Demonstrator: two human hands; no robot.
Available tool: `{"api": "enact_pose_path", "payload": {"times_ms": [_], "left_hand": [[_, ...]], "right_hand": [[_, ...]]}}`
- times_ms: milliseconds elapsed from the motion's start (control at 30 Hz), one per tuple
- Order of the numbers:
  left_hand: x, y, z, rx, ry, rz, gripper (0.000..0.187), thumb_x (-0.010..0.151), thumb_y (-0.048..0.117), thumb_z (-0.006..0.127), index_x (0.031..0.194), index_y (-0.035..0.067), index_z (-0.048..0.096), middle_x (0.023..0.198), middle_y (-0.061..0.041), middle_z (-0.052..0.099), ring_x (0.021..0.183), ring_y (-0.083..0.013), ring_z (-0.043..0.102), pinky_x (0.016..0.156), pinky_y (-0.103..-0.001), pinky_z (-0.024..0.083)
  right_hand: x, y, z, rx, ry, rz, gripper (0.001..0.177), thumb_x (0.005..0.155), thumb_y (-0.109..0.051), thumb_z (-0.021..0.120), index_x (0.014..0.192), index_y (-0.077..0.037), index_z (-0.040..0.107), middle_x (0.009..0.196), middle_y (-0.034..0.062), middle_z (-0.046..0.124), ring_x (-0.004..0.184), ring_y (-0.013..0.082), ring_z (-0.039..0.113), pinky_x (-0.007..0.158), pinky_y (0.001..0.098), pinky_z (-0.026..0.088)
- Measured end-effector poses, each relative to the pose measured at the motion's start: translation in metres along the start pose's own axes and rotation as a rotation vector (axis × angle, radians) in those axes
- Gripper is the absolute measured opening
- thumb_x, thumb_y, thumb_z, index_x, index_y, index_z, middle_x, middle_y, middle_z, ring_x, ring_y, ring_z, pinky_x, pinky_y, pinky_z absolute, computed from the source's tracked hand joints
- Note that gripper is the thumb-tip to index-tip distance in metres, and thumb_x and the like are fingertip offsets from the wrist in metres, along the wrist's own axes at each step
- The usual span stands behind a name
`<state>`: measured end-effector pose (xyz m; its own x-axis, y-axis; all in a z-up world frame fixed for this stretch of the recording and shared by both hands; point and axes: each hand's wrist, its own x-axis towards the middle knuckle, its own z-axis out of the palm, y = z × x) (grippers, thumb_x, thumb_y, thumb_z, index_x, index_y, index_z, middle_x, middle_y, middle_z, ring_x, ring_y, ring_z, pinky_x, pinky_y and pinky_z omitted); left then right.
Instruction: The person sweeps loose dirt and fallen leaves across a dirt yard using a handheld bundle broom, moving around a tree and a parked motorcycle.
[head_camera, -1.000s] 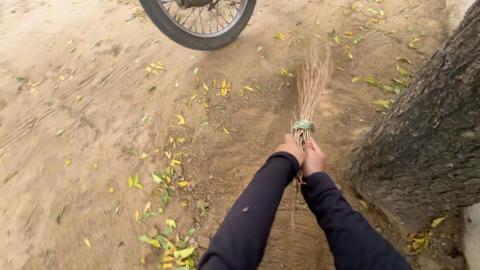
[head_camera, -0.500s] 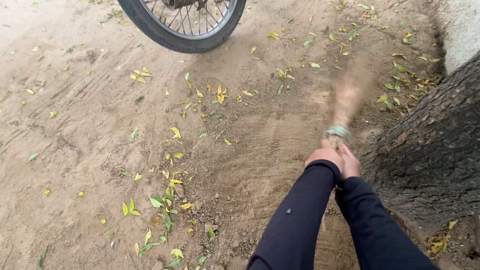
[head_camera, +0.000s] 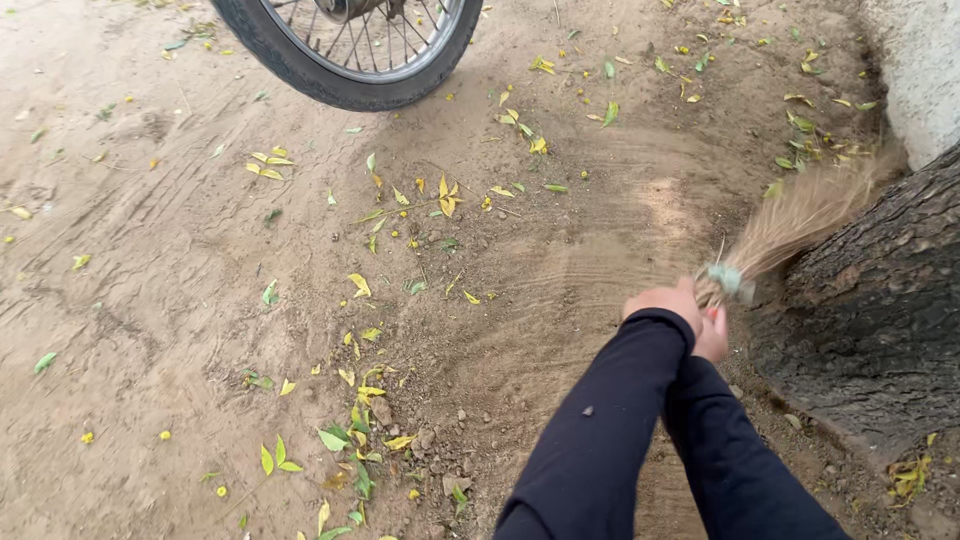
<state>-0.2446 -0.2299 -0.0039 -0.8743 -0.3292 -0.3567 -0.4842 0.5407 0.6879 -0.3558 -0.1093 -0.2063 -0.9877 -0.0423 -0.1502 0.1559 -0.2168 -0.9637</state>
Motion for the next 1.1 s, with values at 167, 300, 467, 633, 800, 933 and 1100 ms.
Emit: {"api": "enact_pose_path", "payload": {"times_ms": [167,300,467,633,800,933,1100], "left_hand": [[0.008,-0.002,0.006,-0.146,0.017,-0.128,0.045,0.101,0.039,0.052,0.132,0.007,0.054,0.120,-0.027,0.070,0.115,-0.0410,0.069,0.097,-0.053,0.052],[-0.021,0.034,-0.004,-0.346,0.048,-0.184,0.051,0.100,0.048,0.054,0.131,0.007,0.051,0.119,-0.029,0.068,0.114,-0.0437,0.066,0.097,-0.053,0.050],[-0.032,0.033,-0.034,-0.377,0.097,-0.073,0.041,0.100,0.041,0.050,0.126,0.010,0.058,0.110,-0.028,0.072,0.105,-0.0452,0.069,0.093,-0.056,0.052],[-0.007,0.024,-0.027,-0.391,0.088,-0.013,0.040,0.097,0.037,0.052,0.120,0.008,0.068,0.115,-0.028,0.072,0.109,-0.0455,0.068,0.097,-0.052,0.053],[0.013,0.005,-0.028,-0.125,-0.089,0.033,0.047,0.096,0.038,0.054,0.131,0.008,0.061,0.127,-0.028,0.066,0.120,-0.0439,0.064,0.103,-0.052,0.049],[0.027,-0.017,-0.031,-0.155,-0.150,-0.088,0.066,0.092,0.044,0.060,0.144,0.005,0.045,0.126,-0.034,0.063,0.121,-0.0455,0.062,0.105,-0.048,0.048],[0.053,-0.033,-0.019,-0.281,-0.007,-0.123,0.055,0.090,0.037,0.056,0.131,-0.001,0.054,0.119,-0.035,0.066,0.115,-0.0484,0.064,0.103,-0.050,0.049]], "right_hand": [[0.016,-0.012,-0.017,-0.418,-0.158,-0.003,0.039,0.107,-0.016,0.056,0.143,-0.003,0.060,0.109,0.0034,0.069,0.089,0.0081,0.060,0.077,0.0267,0.052],[0.018,-0.076,-0.035,-0.614,-0.221,-0.135,0.038,0.111,-0.023,0.056,0.143,-0.003,0.064,0.106,0.0006,0.070,0.087,0.0049,0.055,0.075,0.0252,0.048],[-0.027,-0.138,0.018,-0.552,-0.093,-0.272,0.034,0.107,-0.017,0.058,0.139,-0.007,0.064,0.114,-0.0012,0.073,0.090,0.0029,0.059,0.079,0.0229,0.049],[-0.026,-0.138,0.016,-0.658,0.147,-0.134,0.029,0.104,-0.016,0.057,0.128,-0.008,0.071,0.097,0.0055,0.072,0.077,0.0109,0.058,0.070,0.0293,0.047],[0.000,-0.059,0.003,-0.848,0.265,-0.224,0.021,0.101,-0.013,0.058,0.111,-0.003,0.074,0.090,0.0101,0.069,0.077,0.0144,0.063,0.072,0.0316,0.049],[-0.007,-0.034,0.025,-0.603,0.125,-0.100,0.024,0.104,-0.012,0.056,0.117,0.001,0.072,0.089,0.0115,0.070,0.078,0.0153,0.058,0.071,0.0333,0.049],[-0.060,-0.082,0.075,-0.548,-0.001,-0.215,0.036,0.106,-0.015,0.051,0.138,-0.004,0.063,0.096,0.0025,0.073,0.082,0.0089,0.059,0.073,0.0286,0.050]]}}
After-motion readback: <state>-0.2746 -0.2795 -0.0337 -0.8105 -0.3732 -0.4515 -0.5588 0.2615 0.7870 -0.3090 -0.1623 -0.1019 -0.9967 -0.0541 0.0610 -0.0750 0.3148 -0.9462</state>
